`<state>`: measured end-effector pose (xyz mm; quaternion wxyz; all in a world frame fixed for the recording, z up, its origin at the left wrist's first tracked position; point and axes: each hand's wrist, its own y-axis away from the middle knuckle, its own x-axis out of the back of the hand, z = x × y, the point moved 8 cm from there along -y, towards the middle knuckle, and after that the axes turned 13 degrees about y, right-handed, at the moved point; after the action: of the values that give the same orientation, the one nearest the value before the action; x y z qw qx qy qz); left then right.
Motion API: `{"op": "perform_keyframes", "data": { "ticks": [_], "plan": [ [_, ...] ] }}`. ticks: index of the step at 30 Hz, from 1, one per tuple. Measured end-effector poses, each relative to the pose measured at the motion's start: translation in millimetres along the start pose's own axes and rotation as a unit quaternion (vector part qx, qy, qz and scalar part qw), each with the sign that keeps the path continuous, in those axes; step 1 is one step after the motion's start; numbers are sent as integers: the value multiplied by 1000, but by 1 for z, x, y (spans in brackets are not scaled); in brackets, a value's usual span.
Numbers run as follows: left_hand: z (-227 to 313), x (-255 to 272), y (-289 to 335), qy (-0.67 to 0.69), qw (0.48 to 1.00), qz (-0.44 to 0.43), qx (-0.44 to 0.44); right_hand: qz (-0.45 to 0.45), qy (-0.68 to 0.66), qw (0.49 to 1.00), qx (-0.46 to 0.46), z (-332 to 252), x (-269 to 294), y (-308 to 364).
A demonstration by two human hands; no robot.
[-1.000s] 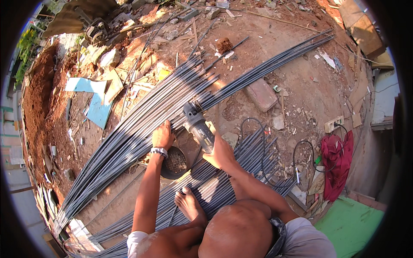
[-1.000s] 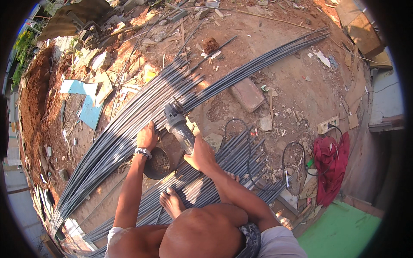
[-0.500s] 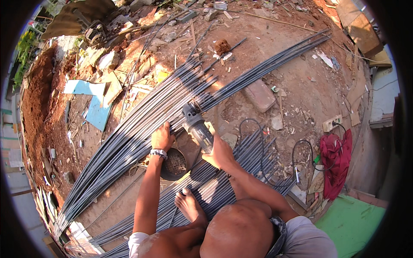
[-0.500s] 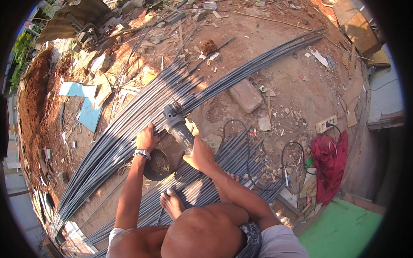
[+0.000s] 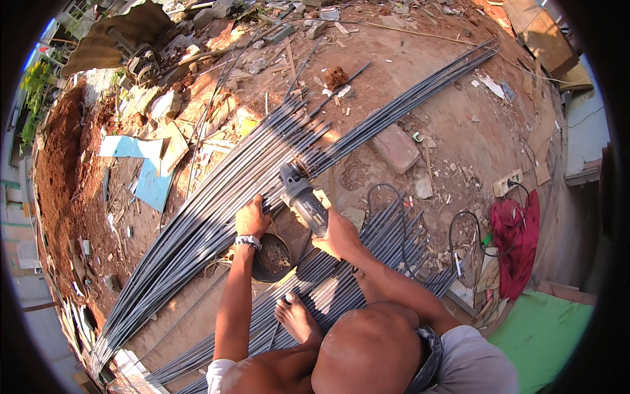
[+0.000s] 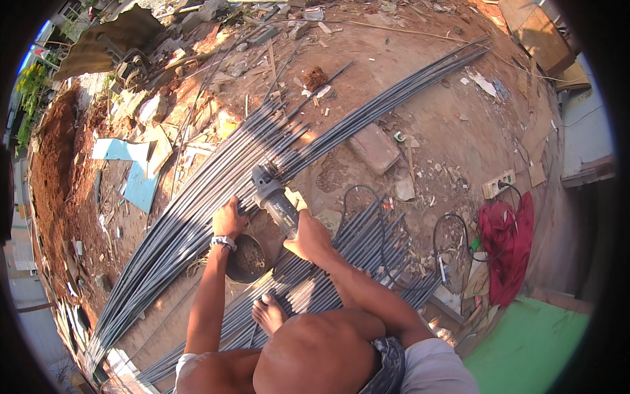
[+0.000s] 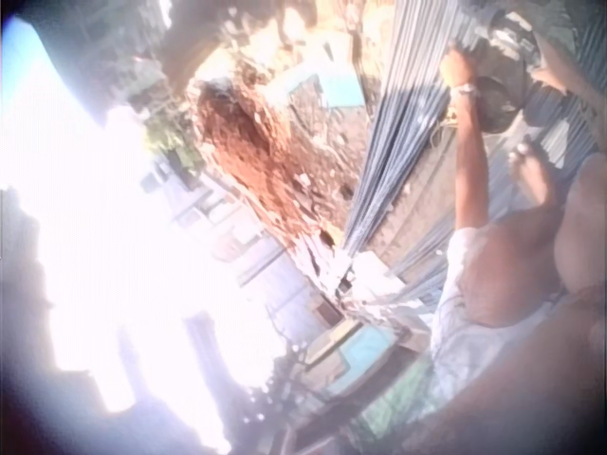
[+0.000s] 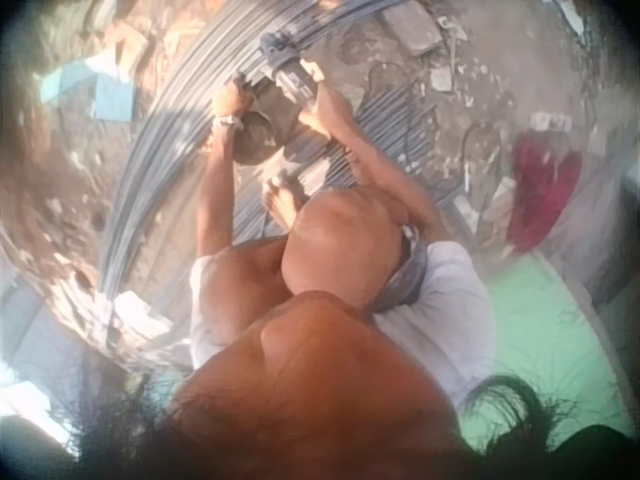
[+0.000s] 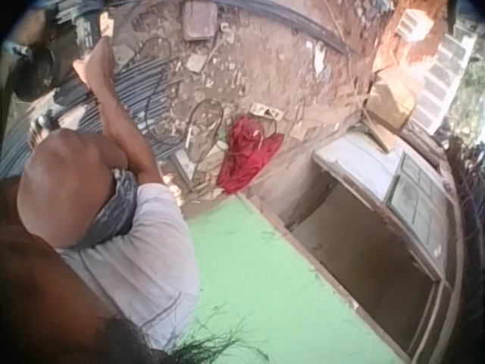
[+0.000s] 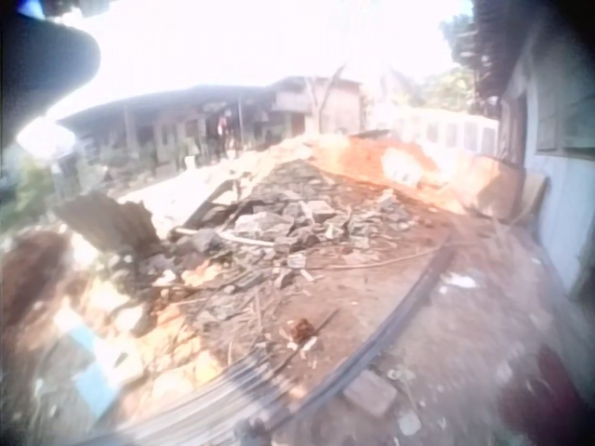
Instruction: The person cuts several steel rods with an angle grinder on the ground outside. They hold the tool with both hands and press it against the metal until the pieces are separated.
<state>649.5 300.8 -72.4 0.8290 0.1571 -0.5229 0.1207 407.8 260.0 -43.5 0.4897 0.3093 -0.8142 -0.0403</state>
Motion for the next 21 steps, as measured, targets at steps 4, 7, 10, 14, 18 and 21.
{"op": "perform_keyframes", "data": {
  "ticks": [4, 7, 10, 14, 18, 21],
  "plan": [
    [2, -1, 0, -11, 1000, -1, -6, -13, -17, 1000, 2, 0, 1, -2],
    [1, 0, 0, -18, 1000, -3, 0, -24, -18, 999, 9, -5, 5, -1],
    [4, 0, 0, -12, 1000, 6, -5, -25, -11, 1000, 10, -5, 5, -2],
    [0, -1, 0, -15, 1000, 6, -6, -28, -4, 1000, 7, -8, 6, -4],
    [-6, -4, -1, -18, 1000, 7, 7, -43, 6, 999, -6, -11, 6, -4],
    [-3, -2, -1, -21, 1000, 9, 1, -55, 6, 998, -11, -12, 8, -7]
  ]
}}
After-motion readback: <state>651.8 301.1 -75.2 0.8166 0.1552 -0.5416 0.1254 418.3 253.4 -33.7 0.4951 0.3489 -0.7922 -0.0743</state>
